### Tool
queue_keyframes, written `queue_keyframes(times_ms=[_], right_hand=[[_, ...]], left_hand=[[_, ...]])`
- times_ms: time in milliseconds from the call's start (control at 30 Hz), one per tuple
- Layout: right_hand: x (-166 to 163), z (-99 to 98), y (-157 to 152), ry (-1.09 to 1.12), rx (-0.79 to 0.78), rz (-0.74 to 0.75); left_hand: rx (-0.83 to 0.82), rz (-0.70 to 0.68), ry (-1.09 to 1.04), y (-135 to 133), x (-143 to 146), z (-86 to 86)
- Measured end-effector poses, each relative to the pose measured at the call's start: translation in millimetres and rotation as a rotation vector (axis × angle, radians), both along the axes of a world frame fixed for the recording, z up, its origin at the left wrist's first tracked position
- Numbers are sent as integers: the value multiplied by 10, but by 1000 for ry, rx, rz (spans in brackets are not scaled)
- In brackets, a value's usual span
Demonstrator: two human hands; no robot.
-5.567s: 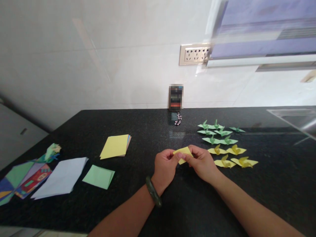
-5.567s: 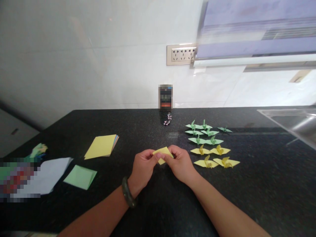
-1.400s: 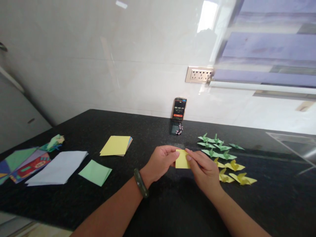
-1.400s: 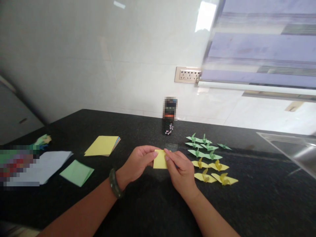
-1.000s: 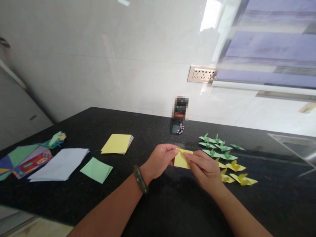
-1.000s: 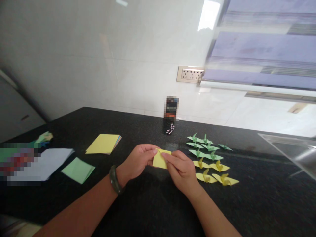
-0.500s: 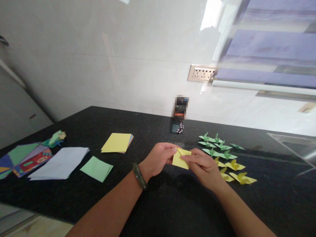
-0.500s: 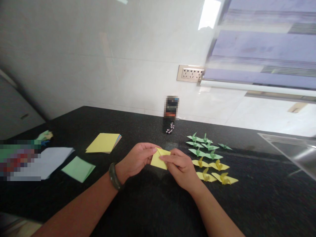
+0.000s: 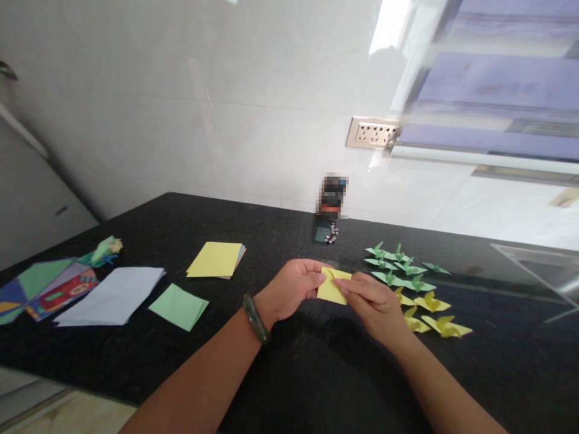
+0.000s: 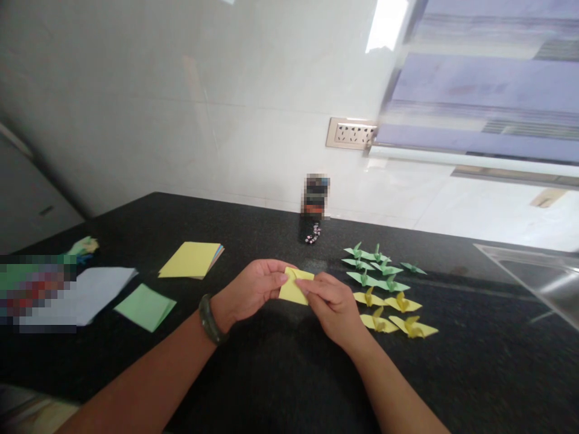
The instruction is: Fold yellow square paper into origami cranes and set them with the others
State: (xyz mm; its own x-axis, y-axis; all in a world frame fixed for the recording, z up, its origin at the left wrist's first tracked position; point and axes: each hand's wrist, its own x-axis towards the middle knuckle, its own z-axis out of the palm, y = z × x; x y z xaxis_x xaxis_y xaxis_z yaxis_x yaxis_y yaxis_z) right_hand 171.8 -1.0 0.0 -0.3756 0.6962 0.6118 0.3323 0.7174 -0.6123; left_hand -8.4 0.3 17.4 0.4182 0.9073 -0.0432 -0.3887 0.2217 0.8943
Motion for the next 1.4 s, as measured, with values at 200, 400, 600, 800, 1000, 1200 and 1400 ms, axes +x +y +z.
queue_keyframes(times_ms=[200, 400, 600, 800, 1000, 1200, 1400], right_hand=[[-19, 2, -18, 33, 7, -44], [-41, -35, -22, 84, 16, -117], [-26, -23, -24, 22, 77, -76], [8, 26, -9, -60, 116, -18], [24, 14, -1, -114, 85, -22], [-24, 42, -29, -55, 67, -25], [-23, 31, -31, -12, 31, -5]], left_hand=[[-48, 68, -29, -8, 42, -5], [-39, 121, 0, -11, 50, -31], [-23, 133, 79, 4, 46, -55], [-23, 135, 94, 6, 52, -43], [-15, 138, 104, 1, 55, -19], [3, 184, 170, -10, 58, -3], [21, 201, 207, -14, 57, 8]])
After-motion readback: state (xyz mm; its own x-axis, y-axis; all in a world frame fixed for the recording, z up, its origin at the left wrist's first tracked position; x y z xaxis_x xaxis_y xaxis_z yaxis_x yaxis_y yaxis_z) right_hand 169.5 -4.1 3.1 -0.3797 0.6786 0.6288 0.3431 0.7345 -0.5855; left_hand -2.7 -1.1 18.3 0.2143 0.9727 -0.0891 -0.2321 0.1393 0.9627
